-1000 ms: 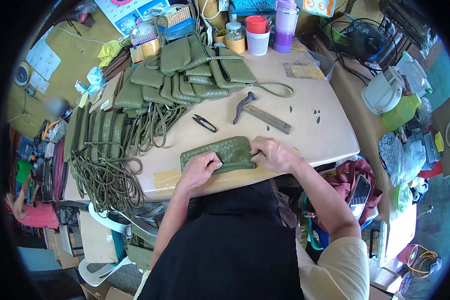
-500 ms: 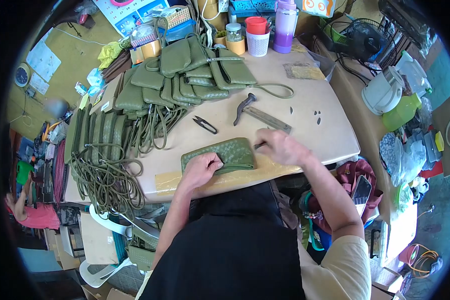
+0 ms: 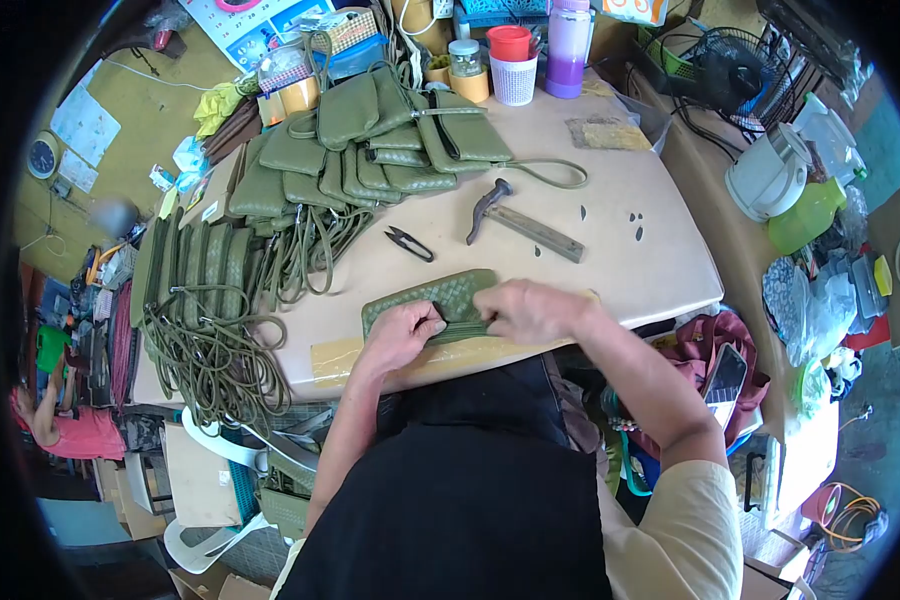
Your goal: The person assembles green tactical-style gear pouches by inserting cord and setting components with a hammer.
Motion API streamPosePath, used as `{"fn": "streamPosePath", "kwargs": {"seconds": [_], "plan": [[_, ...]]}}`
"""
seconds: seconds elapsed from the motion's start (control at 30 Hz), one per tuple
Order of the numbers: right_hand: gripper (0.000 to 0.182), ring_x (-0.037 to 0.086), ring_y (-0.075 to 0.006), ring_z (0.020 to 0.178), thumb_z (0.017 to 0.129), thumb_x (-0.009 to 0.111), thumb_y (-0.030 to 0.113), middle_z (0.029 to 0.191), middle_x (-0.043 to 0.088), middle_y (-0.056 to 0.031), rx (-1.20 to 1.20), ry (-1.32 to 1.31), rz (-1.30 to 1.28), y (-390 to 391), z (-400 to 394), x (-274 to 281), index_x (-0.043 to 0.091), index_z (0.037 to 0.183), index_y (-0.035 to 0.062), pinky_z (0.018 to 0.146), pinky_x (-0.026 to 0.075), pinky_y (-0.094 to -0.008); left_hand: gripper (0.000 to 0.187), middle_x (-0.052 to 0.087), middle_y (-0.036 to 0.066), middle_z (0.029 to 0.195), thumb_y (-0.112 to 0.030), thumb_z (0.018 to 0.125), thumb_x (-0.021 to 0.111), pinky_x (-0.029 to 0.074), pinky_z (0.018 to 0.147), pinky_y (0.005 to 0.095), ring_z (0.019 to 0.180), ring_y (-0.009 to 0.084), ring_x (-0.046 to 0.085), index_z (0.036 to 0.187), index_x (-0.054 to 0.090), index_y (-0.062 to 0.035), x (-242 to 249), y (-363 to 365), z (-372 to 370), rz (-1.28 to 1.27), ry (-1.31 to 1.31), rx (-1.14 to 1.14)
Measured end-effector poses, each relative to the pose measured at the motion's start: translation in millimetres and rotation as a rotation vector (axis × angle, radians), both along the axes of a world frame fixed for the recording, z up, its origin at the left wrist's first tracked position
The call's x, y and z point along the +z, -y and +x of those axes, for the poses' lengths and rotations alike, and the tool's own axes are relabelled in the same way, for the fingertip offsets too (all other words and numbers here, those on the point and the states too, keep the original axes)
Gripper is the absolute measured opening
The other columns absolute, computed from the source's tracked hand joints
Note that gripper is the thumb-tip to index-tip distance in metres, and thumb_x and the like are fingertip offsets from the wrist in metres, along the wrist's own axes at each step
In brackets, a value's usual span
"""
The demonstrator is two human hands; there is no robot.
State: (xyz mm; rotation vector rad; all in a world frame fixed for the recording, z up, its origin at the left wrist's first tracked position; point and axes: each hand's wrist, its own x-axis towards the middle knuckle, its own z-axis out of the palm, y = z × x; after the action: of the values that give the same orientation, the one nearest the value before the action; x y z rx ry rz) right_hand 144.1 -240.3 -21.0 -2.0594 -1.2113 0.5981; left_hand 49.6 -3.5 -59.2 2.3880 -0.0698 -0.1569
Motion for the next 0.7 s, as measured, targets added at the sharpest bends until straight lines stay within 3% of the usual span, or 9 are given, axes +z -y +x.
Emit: {"fn": "streamPosePath", "kwargs": {"seconds": [0.03, 0.07, 0.23, 0.3, 0.37, 0.47, 0.57, 0.6, 0.7], "plan": [[0.012, 0.063, -0.0335, 0.083, 0.081, 0.061, 0.011, 0.084, 0.064, -0.0163, 0.008, -0.012, -0.076, 1.3, 5.1, -5.9, 0.057, 0.087, 0.0010, 0.074, 0.049, -0.0411, 0.019, 0.066, 0.014, 0.079, -0.023, 0.085, 0.064, 0.047, 0.069, 0.0423, 0.077, 0.0339, 0.063, 0.083, 0.064, -0.0045, -1.3, -1.1, -2.0, -0.028, 0.025, -0.020], [0.012, 0.064, -0.0331, 0.081, 0.081, 0.061, 0.012, 0.084, 0.064, -0.0168, 0.038, 0.244, -0.053, 10.0, 16.1, -4.6, 0.057, 0.087, 0.0013, 0.073, 0.049, -0.0408, 0.019, 0.066, 0.014, 0.079, -0.023, 0.085, 0.064, 0.047, 0.069, 0.0423, 0.077, 0.0339, 0.063, 0.083, 0.064, -0.0045, -1.5, -1.0, -1.4, -0.027, 0.029, -0.018], [0.012, 0.063, -0.0313, 0.076, 0.080, 0.063, 0.010, 0.079, 0.063, -0.0157, -0.207, 0.066, -0.034, 12.3, 4.2, 6.2, 0.059, 0.086, -0.0001, 0.070, 0.049, -0.0396, 0.019, 0.065, 0.013, 0.081, -0.024, 0.085, 0.065, 0.047, 0.069, 0.0414, 0.079, 0.0323, 0.063, 0.083, 0.063, -0.0051, -1.9, -0.7, 0.9, 0.008, -0.027, 0.009], [0.014, 0.064, -0.0352, 0.080, 0.080, 0.060, 0.010, 0.081, 0.064, -0.0193, 0.072, 0.044, 0.008, -6.0, -9.9, 1.5, 0.057, 0.089, 0.0004, 0.070, 0.047, -0.0428, 0.019, 0.065, 0.013, 0.080, -0.024, 0.085, 0.065, 0.047, 0.069, 0.0414, 0.078, 0.0322, 0.062, 0.083, 0.063, -0.0053, 2.8, 0.4, 0.7, 0.007, -0.045, -0.002], [0.013, 0.063, -0.0371, 0.081, 0.080, 0.059, 0.010, 0.081, 0.064, -0.0196, 0.080, -0.025, -0.006, 1.9, -0.5, -4.0, 0.057, 0.088, 0.0009, 0.071, 0.047, -0.0433, 0.018, 0.065, 0.013, 0.080, -0.024, 0.085, 0.065, 0.047, 0.068, 0.0414, 0.078, 0.0322, 0.062, 0.083, 0.063, -0.0055, 2.9, -0.7, -2.1, 0.014, -0.062, -0.018], [0.013, 0.062, -0.0367, 0.082, 0.078, 0.060, 0.009, 0.085, 0.064, -0.0180, -0.047, 0.305, -0.028, 16.7, 16.8, 3.9, 0.057, 0.087, 0.0011, 0.071, 0.048, -0.0420, 0.019, 0.064, 0.013, 0.077, -0.024, 0.085, 0.065, 0.046, 0.067, 0.0418, 0.075, 0.0328, 0.062, 0.083, 0.063, -0.0052, -5.4, -1.9, -5.2, -0.012, 0.020, -0.008], [0.014, 0.062, -0.0353, 0.083, 0.078, 0.061, 0.010, 0.088, 0.064, -0.0168, -0.212, 0.053, -0.040, 26.5, 17.8, 16.8, 0.057, 0.087, 0.0014, 0.072, 0.048, -0.0410, 0.019, 0.064, 0.013, 0.075, -0.024, 0.085, 0.065, 0.046, 0.066, 0.0420, 0.074, 0.0331, 0.061, 0.083, 0.063, -0.0050, -6.6, -1.2, 0.5, -0.015, 0.046, 0.000], [0.013, 0.063, -0.0293, 0.075, 0.079, 0.064, 0.008, 0.080, 0.064, -0.0148, -0.060, 0.091, 0.107, 15.0, 8.1, 20.5, 0.059, 0.087, -0.0005, 0.069, 0.049, -0.0389, 0.019, 0.064, 0.013, 0.075, -0.024, 0.085, 0.065, 0.046, 0.067, 0.0418, 0.074, 0.0330, 0.062, 0.083, 0.063, -0.0052, -7.1, -1.5, 0.5, -0.012, 0.029, 0.002], [0.012, 0.063, -0.0335, 0.077, 0.079, 0.062, 0.010, 0.079, 0.064, -0.0162, 0.105, 0.056, 0.024, -7.1, -2.4, -3.3, 0.056, 0.086, 0.0020, 0.070, 0.049, -0.0410, 0.019, 0.065, 0.014, 0.077, -0.024, 0.085, 0.065, 0.046, 0.068, 0.0416, 0.076, 0.0331, 0.062, 0.083, 0.064, -0.0054, -4.6, -3.2, 3.2, -0.003, -0.012, -0.005]]}}
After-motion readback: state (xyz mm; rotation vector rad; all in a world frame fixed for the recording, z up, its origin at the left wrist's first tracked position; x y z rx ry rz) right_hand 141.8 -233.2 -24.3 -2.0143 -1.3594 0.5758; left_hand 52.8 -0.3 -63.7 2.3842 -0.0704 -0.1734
